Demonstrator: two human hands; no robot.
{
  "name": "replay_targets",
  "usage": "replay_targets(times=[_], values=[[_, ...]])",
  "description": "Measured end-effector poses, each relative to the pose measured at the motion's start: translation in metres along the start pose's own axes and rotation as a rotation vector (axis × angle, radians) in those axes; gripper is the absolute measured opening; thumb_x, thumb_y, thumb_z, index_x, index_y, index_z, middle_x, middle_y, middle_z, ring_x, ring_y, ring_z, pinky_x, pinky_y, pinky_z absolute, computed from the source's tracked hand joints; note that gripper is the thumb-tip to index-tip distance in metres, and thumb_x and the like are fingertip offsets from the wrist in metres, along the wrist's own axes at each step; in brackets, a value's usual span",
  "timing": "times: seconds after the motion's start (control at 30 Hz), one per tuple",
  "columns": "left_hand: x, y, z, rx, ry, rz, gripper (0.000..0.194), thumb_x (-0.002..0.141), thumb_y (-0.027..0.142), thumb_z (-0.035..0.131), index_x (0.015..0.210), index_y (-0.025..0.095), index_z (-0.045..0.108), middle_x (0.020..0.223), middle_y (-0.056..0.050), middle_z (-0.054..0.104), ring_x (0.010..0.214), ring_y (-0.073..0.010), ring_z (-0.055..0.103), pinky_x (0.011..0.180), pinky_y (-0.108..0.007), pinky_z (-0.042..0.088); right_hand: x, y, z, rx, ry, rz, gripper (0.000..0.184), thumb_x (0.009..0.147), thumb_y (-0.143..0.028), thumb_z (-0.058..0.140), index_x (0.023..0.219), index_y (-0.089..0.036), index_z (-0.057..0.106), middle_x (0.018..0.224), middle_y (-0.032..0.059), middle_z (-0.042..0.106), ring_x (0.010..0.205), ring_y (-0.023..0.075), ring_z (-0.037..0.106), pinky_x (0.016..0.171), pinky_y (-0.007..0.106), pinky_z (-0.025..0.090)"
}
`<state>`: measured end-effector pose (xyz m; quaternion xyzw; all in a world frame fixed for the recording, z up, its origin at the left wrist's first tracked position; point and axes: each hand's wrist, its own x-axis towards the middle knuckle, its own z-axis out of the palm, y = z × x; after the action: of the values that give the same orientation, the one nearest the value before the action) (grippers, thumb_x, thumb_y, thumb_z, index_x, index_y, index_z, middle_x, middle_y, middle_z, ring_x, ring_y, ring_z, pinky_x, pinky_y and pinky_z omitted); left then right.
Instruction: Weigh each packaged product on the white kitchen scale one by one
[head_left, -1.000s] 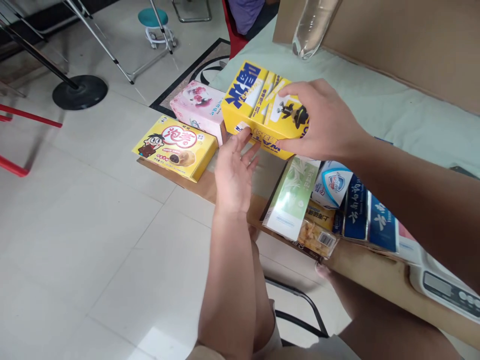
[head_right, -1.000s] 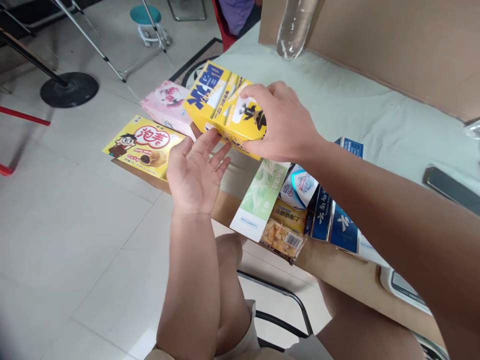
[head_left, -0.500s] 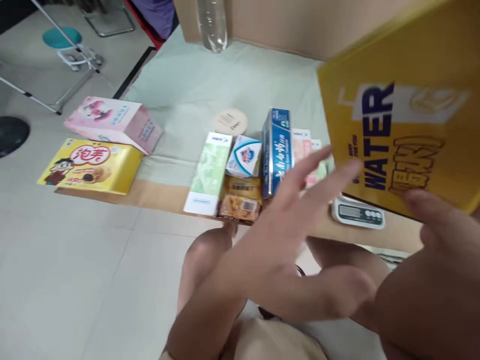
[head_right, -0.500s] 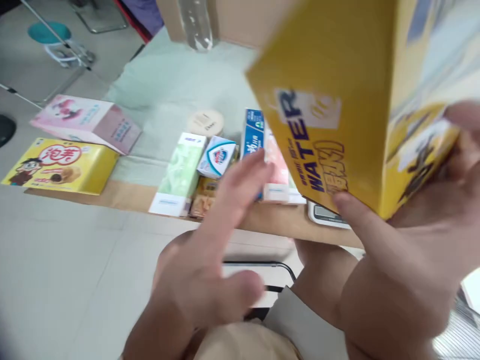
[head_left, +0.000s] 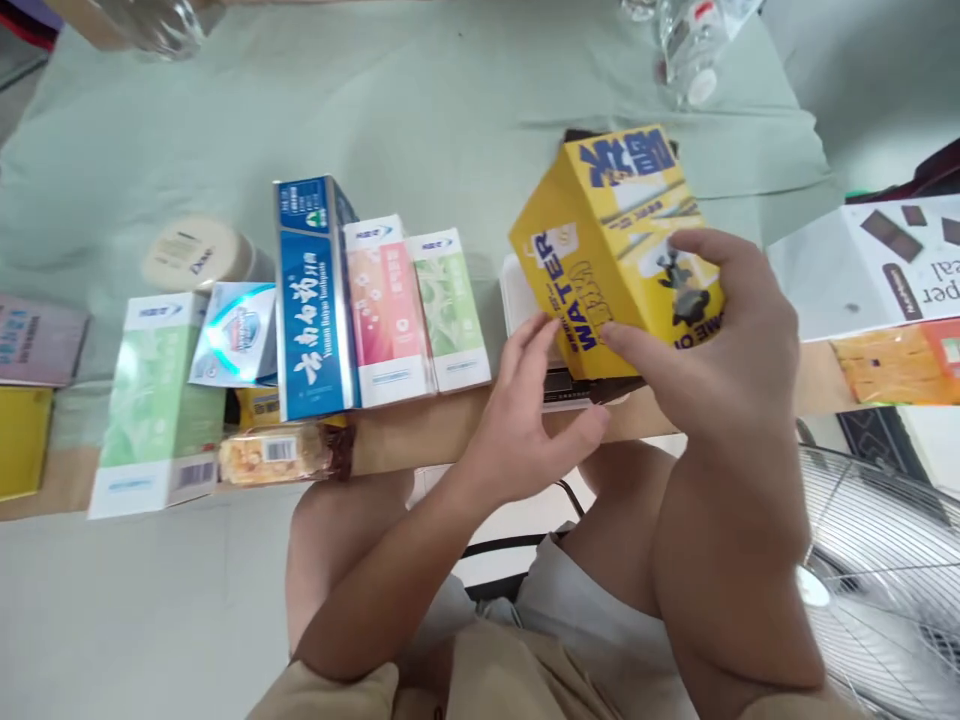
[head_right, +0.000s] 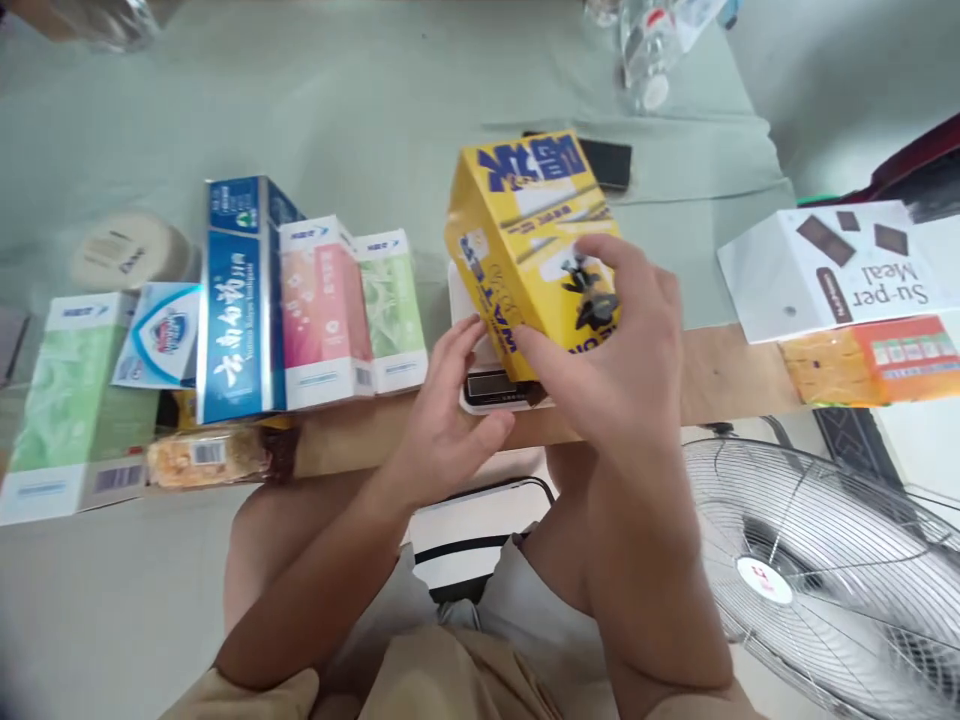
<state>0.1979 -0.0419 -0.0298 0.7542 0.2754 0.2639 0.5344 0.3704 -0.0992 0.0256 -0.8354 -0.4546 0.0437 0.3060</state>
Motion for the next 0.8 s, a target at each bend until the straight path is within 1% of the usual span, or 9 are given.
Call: replay_targets(times=[0.1, 0.17, 0.23, 0.3, 0.37, 0.43, 0.5, 0.67, 0.8], values=[[0.005, -0.004, 0.004, 0.138, 0.048, 0.022, 0.090, 0.087, 0.053, 0.072, 0.161, 0.022, 0.030, 0.169, -0.018, 0.030, 0.162, -0.0339, 0.030, 0.131, -0.052, 0.037, 0.008, -0.024, 0.000, -0.027, 0.014, 0.116, 0.062, 0.069, -0.039, 0.080, 0.129, -0.037, 0.061, 0.127, 0.0059, 0.066, 0.127, 0.0355, 0.062, 0.107, 0.063, 0.053], [0.006, -0.006, 0.007, 0.208, 0.044, 0.024, 0.096, 0.084, 0.051, 0.076, 0.162, 0.023, 0.027, 0.170, -0.018, 0.028, 0.163, -0.0355, 0.027, 0.132, -0.053, 0.036, 0.013, -0.034, 0.000, -0.041, -0.001, 0.130, 0.064, 0.068, -0.039, 0.081, 0.129, -0.037, 0.061, 0.127, 0.0062, 0.065, 0.126, 0.0363, 0.062, 0.108, 0.065, 0.051], [0.006, -0.007, 0.010, 0.244, 0.030, 0.011, 0.102, 0.083, 0.053, 0.078, 0.163, 0.025, 0.022, 0.171, -0.018, 0.024, 0.164, -0.0370, 0.026, 0.131, -0.054, 0.037, 0.016, -0.037, -0.001, -0.055, -0.029, 0.165, 0.067, 0.068, -0.040, 0.082, 0.132, -0.036, 0.061, 0.127, 0.0073, 0.063, 0.127, 0.0377, 0.061, 0.111, 0.068, 0.047], [0.006, -0.009, 0.013, 0.260, 0.016, 0.008, 0.103, 0.085, 0.056, 0.077, 0.164, 0.026, 0.018, 0.171, -0.019, 0.022, 0.164, -0.0375, 0.026, 0.130, -0.055, 0.037, 0.019, -0.038, -0.004, -0.066, -0.072, 0.194, 0.070, 0.067, -0.038, 0.083, 0.133, -0.034, 0.061, 0.126, 0.0083, 0.063, 0.127, 0.0389, 0.060, 0.112, 0.070, 0.044], [0.007, -0.010, 0.014, 0.267, 0.009, 0.023, 0.104, 0.086, 0.057, 0.076, 0.164, 0.025, 0.016, 0.171, -0.020, 0.022, 0.164, -0.0377, 0.025, 0.131, -0.055, 0.037, 0.022, -0.038, -0.007, -0.060, -0.102, 0.188, 0.068, 0.067, -0.035, 0.082, 0.132, -0.032, 0.062, 0.127, 0.0086, 0.065, 0.128, 0.0394, 0.060, 0.112, 0.070, 0.045], [0.008, -0.011, 0.014, 0.270, 0.012, 0.031, 0.103, 0.087, 0.057, 0.076, 0.164, 0.024, 0.016, 0.171, -0.019, 0.022, 0.164, -0.0383, 0.025, 0.131, -0.055, 0.037, 0.025, -0.038, -0.010, -0.034, -0.124, 0.181, 0.065, 0.070, -0.037, 0.081, 0.132, -0.033, 0.062, 0.130, 0.0081, 0.067, 0.130, 0.0387, 0.060, 0.111, 0.068, 0.047], [0.008, -0.012, 0.016, 0.267, 0.024, 0.021, 0.104, 0.085, 0.057, 0.077, 0.164, 0.027, 0.017, 0.171, -0.018, 0.022, 0.164, -0.0392, 0.025, 0.130, -0.055, 0.039, 0.026, -0.038, -0.012, -0.018, -0.155, 0.207, 0.066, 0.073, -0.041, 0.080, 0.136, -0.034, 0.062, 0.134, 0.0080, 0.067, 0.130, 0.0376, 0.060, 0.112, 0.066, 0.048], [0.009, -0.015, 0.027, 0.258, 0.092, 0.045, 0.108, 0.081, 0.062, 0.080, 0.164, 0.029, 0.020, 0.169, -0.017, 0.027, 0.161, -0.0402, 0.029, 0.127, -0.058, 0.042, 0.025, -0.031, -0.017, 0.041, -0.173, 0.239, 0.067, 0.076, -0.040, 0.078, 0.140, -0.037, 0.060, 0.132, 0.0080, 0.068, 0.130, 0.0383, 0.062, 0.111, 0.065, 0.051], [0.010, -0.016, 0.034, 0.287, 0.159, 0.091, 0.106, 0.080, 0.058, 0.083, 0.163, 0.031, 0.022, 0.168, -0.016, 0.029, 0.160, -0.0389, 0.031, 0.128, -0.059, 0.040, 0.026, -0.026, -0.019, 0.069, -0.198, 0.249, 0.063, 0.080, -0.045, 0.076, 0.140, -0.040, 0.058, 0.129, 0.0078, 0.069, 0.120, 0.0397, 0.068, 0.103, 0.065, 0.056]])
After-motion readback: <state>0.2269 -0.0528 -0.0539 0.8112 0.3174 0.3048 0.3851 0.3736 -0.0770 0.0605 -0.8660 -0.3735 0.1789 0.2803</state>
